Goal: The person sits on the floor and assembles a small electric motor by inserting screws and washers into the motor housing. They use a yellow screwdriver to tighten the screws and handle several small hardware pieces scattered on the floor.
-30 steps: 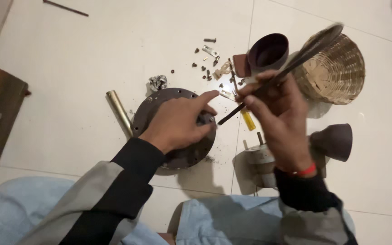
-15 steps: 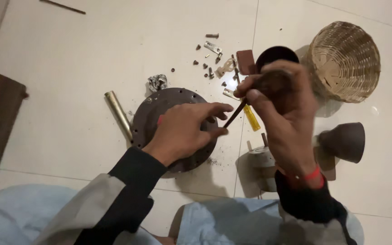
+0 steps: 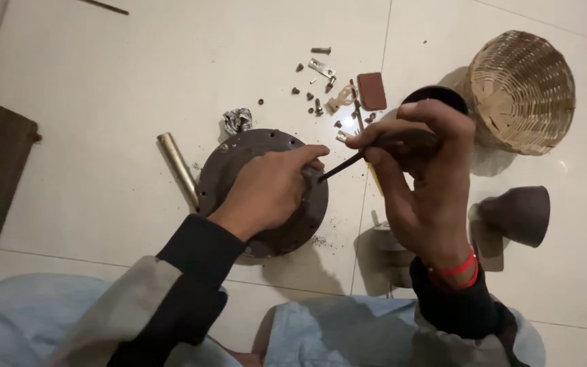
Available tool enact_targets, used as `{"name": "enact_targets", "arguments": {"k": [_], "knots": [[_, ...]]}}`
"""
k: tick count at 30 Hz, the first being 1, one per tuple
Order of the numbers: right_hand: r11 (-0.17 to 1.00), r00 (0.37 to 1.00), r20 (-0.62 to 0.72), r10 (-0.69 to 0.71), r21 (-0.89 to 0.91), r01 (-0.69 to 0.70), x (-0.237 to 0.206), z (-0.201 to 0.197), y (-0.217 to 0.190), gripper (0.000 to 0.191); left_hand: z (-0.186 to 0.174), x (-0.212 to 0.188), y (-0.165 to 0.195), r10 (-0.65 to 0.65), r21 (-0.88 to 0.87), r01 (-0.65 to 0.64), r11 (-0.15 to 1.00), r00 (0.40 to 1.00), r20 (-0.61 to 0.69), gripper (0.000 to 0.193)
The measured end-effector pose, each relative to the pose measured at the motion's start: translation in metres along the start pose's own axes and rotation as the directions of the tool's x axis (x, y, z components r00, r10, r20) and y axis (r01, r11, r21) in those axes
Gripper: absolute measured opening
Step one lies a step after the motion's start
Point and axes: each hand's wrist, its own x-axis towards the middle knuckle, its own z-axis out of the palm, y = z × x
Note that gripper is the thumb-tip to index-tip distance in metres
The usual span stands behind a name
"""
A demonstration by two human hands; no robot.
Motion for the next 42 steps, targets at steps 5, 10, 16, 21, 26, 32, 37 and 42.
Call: {"name": "enact_targets", "arguments": {"k": [5,10,16,21,26,32,37,42], "knots": [[1.000,1.000,0.002,0.016,0.005,-0.016,-0.005,0.002,0.007,0.042,-0.001,-0.001,0.001,0.017,0.105,-0.021,0.994,0.999,0.032,0.053],[0.999,1.000,-0.010,0.022,0.028,-0.022,-0.006,-0.002,0.010,0.040,0.000,0.001,0.003,0.067,0.117,-0.067,0.991,0.998,0.003,0.051],[0.999,0.999,-0.018,0.034,0.017,-0.034,-0.006,-0.002,0.011,0.040,-0.001,0.002,0.006,-0.030,0.150,0.015,0.989,0.995,0.098,0.053],[0.999,1.000,-0.018,0.013,0.044,-0.013,-0.005,-0.001,0.007,0.038,0.000,0.000,0.007,0.067,0.112,-0.069,0.991,0.998,0.021,0.043],[0.999,0.992,-0.124,0.037,-0.026,-0.040,-0.004,0.001,-0.001,0.037,0.003,0.002,0.007,0.017,0.140,-0.021,0.990,0.999,0.031,0.039],[0.966,0.963,-0.167,0.214,0.182,-0.183,-0.003,0.002,-0.006,0.016,0.004,0.002,0.007,0.049,0.169,-0.052,0.984,0.998,0.026,0.031],[0.931,0.970,-0.076,0.229,0.309,-0.196,-0.006,-0.009,-0.002,0.012,0.005,0.001,0.005,0.046,0.154,-0.051,0.987,0.998,0.037,0.030],[0.897,0.973,-0.021,0.232,0.393,-0.205,-0.010,-0.018,0.007,0.013,0.005,0.002,0.005,0.049,0.172,-0.061,0.983,0.996,0.073,0.030]]}}
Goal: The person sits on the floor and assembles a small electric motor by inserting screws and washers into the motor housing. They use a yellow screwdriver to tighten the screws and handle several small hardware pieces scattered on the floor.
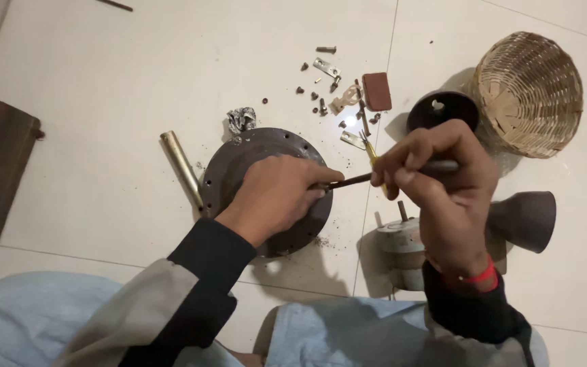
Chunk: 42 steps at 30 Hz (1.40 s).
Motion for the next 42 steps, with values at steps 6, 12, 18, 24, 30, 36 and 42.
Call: {"name": "enact_targets", "arguments": {"k": [6,12,18,24,30,36,42], "knots": [[0.999,0.998,0.068,-0.002,0.035,0.000,-0.002,-0.008,0.004,0.016,0.000,0.001,0.002,-0.059,0.033,0.057,0.998,0.996,0.074,0.035],[1.000,0.993,0.115,0.005,0.030,-0.009,-0.001,-0.007,0.002,0.023,-0.001,0.002,0.002,-0.037,0.033,0.035,0.999,0.997,0.074,0.038],[0.999,0.984,0.174,0.039,-0.010,-0.038,0.006,-0.002,-0.002,0.031,-0.004,-0.002,0.003,-0.009,0.041,0.006,0.999,0.998,0.061,0.035],[1.000,0.982,0.186,0.007,-0.018,-0.004,0.007,0.001,-0.004,0.030,-0.007,0.001,0.006,-0.054,0.030,0.051,0.998,0.994,0.093,0.034],[1.000,0.983,0.182,0.019,-0.006,-0.018,0.007,0.000,-0.005,0.029,-0.008,-0.001,0.008,-0.049,0.029,0.047,0.998,0.995,0.082,0.033],[1.000,0.983,0.182,0.025,-0.008,-0.023,0.007,0.001,-0.005,0.025,-0.007,0.000,0.007,-0.044,-0.002,0.044,0.999,0.996,0.077,0.032],[0.996,0.972,0.227,0.062,-0.070,-0.047,0.011,0.002,-0.004,0.019,-0.009,-0.003,0.005,0.013,-0.008,-0.013,1.000,0.999,0.052,0.033]]}}
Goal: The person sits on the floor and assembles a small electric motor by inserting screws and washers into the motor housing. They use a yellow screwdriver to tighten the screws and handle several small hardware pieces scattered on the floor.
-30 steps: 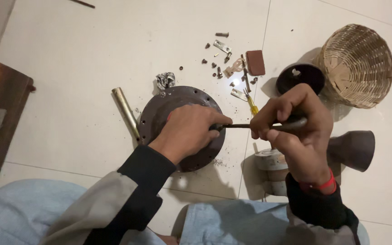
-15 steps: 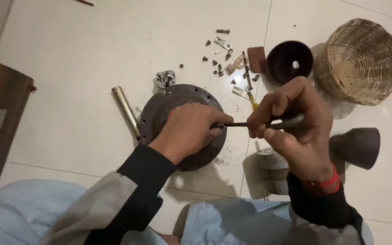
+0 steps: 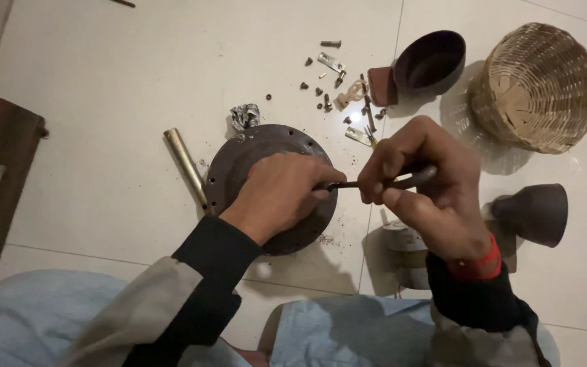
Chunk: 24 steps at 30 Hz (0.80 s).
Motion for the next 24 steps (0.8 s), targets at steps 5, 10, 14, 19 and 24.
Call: {"name": "enact_targets", "arguments": {"k": [5,10,14,19,24], "knots": [[0.997,0.997,-0.053,-0.064,-0.040,0.062,0.002,0.008,0.005,0.017,0.003,0.004,-0.001,-0.054,0.000,0.054,0.999,0.998,0.023,0.034],[0.958,0.966,-0.135,-0.219,-0.217,0.187,-0.003,0.018,0.015,0.023,0.009,0.005,-0.002,-0.025,0.065,0.025,0.998,1.000,-0.002,0.035],[0.891,0.877,-0.292,-0.381,-0.369,0.264,-0.008,0.028,0.028,0.026,0.013,0.003,-0.004,-0.010,0.043,0.011,0.999,1.000,-0.022,0.036],[0.827,0.840,-0.231,-0.491,-0.427,0.367,-0.011,0.028,0.034,0.031,0.015,0.004,-0.006,0.020,0.113,-0.015,0.994,0.999,-0.037,0.039],[0.868,0.893,-0.174,-0.415,-0.370,0.332,-0.018,0.030,0.029,0.050,0.015,0.006,-0.008,-0.004,0.075,0.006,0.997,1.000,-0.030,0.039]]}}
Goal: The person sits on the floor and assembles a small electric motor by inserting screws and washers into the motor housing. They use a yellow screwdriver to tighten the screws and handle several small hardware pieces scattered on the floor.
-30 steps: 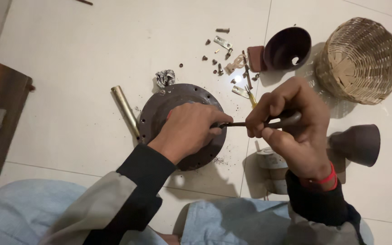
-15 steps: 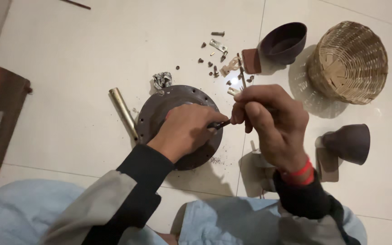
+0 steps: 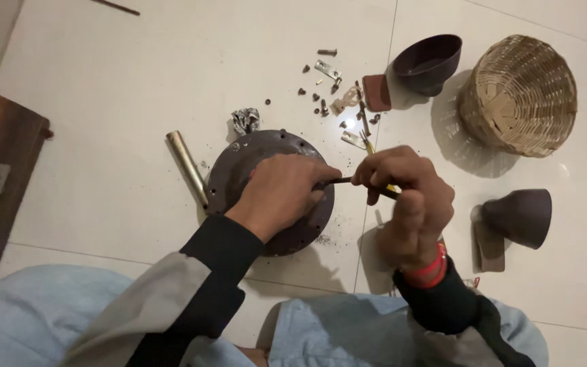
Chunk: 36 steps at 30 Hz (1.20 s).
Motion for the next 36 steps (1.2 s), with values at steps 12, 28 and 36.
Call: {"name": "enact_targets", "arguments": {"k": [12,28,36], "knots": [[0.938,0.925,0.259,0.277,0.135,-0.319,0.017,-0.039,-0.015,0.044,0.005,0.000,-0.002,0.076,-0.015,-0.078,0.997,0.992,-0.098,0.040],[0.981,0.918,0.350,0.188,-0.120,-0.155,0.034,-0.049,-0.017,0.041,-0.002,-0.001,0.000,0.066,-0.025,-0.068,0.997,0.996,-0.060,0.038],[0.889,0.985,0.168,0.046,-0.457,0.036,0.031,-0.033,-0.027,0.034,0.001,0.001,0.000,0.015,0.011,-0.014,1.000,0.999,-0.038,0.041]]}}
